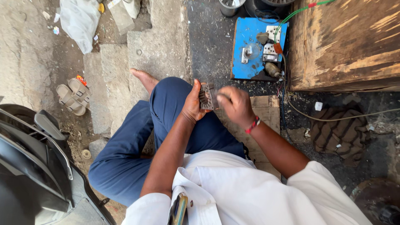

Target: The person sits on the ground holding a small metal component and repeatedly files its surface, turning the piece over to work different sides. They continue filing the metal block against a hand tool for the rest of the clip.

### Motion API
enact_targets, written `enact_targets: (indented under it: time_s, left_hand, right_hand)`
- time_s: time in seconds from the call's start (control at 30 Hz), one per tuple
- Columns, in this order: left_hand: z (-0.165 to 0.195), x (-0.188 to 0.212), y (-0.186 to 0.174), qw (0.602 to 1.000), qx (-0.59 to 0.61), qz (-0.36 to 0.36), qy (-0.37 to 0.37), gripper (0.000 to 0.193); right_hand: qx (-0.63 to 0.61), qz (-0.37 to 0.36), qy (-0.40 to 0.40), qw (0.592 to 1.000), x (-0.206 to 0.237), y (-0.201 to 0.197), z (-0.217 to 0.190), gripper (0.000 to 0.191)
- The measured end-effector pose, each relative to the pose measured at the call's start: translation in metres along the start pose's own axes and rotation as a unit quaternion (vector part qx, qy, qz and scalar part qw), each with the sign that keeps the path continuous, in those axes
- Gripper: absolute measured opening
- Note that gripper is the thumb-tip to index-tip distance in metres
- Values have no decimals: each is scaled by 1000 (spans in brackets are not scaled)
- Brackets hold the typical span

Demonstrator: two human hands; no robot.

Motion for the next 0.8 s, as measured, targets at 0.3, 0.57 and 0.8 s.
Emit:
enact_targets:
  time_s: [0.3,0.57,0.8]
  left_hand:
    - [-1,-1,-3,1000,-4,1,-12,57]
    - [-5,0,-7,999,6,37,-34,55]
    - [-2,0,-7,999,15,27,-11,55]
  right_hand:
    - [3,0,-16,1000,-3,2,0,13]
    - [-9,-43,-44,998,-1,4,-4,11]
    - [-17,-50,-16,998,1,4,-5,13]
Point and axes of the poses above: each hand's wrist, its own x-axis away from the middle knuckle, its own y-axis out of the palm, z = x × y, the point moved 7 cm from there along -x, towards the middle knuckle, and after that the axes turned 7 degrees about -x, right-handed, at the moved point
